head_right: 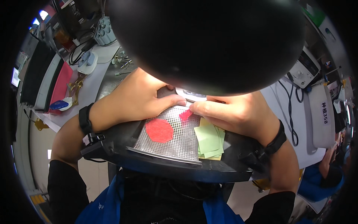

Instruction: Polishing a dental crown using a rotary tool and testing the fit on a model.

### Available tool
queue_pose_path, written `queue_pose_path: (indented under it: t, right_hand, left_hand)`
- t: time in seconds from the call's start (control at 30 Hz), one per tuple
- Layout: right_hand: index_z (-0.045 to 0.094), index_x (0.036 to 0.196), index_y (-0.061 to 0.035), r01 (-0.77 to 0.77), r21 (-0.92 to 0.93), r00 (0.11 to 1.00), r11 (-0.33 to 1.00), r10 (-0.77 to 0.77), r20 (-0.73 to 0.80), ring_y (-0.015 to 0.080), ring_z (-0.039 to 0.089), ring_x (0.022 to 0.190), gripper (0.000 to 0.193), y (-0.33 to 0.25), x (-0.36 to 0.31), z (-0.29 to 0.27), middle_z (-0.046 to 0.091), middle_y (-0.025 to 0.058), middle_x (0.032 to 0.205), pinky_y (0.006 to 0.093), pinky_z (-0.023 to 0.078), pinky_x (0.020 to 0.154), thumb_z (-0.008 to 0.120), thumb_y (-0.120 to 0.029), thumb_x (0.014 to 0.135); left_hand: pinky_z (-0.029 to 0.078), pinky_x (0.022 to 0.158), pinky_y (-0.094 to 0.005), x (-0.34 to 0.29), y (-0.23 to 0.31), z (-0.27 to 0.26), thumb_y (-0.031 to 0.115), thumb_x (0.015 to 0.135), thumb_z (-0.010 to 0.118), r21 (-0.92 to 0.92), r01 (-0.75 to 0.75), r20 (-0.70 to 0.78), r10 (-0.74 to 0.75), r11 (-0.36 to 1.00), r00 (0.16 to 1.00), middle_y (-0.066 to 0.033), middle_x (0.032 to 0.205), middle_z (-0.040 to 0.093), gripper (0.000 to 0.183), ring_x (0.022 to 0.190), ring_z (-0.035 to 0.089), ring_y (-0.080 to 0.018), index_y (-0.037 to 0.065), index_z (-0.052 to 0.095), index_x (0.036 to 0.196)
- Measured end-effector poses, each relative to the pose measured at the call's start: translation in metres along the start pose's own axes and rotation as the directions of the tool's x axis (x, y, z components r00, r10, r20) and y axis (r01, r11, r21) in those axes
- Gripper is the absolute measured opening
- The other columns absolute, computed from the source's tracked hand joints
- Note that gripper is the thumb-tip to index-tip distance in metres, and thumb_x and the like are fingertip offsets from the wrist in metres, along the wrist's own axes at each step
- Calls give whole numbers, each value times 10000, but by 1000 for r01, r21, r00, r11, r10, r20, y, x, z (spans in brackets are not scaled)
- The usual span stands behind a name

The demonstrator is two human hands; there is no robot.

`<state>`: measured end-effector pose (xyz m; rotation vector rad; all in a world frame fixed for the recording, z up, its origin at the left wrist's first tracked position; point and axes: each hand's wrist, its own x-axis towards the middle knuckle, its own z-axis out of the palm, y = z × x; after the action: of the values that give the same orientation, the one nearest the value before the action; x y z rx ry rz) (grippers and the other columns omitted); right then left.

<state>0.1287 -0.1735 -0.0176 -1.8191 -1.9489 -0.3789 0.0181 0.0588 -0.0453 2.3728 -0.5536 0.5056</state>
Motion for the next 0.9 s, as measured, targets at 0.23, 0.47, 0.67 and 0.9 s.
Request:
queue_pose_path:
  t: [0.23,0.47,0.67,0.9]
  right_hand:
    - [806,958,-78,-129,-70,991,989,127,-28,265,722,774,290,9,-9,-10,762,91,901,350,579,742,867,-152,684]
    - [782,950,-55,-106,-146,983,984,81,-166,291,727,831,282,22,-17,0,761,100,940,381,577,760,849,-155,695]
    - [756,963,-35,-119,-175,984,977,93,-151,295,715,867,317,21,-23,2,750,103,952,393,568,783,840,-154,681]
    - [734,1061,-19,-101,-131,984,986,79,-160,314,704,883,421,22,-23,2,737,124,967,402,568,802,844,-172,684]
  left_hand:
    - [544,767,-405,-2,-5,12,98,870,726,3,-59,-73,59,998,996,-149,939,627,215,866,673,-336,9,673,1059]
    - [533,675,-364,3,19,5,146,885,784,-352,246,21,-255,903,967,-163,908,678,270,737,661,-240,-47,668,1032]
    - [547,643,-355,1,8,19,279,763,911,-158,50,-184,-79,986,980,-145,810,683,443,745,695,-262,-32,690,989]
    - [523,573,-321,3,6,16,243,761,911,-25,-69,-260,61,997,964,-121,733,696,335,660,697,-259,-19,706,799]
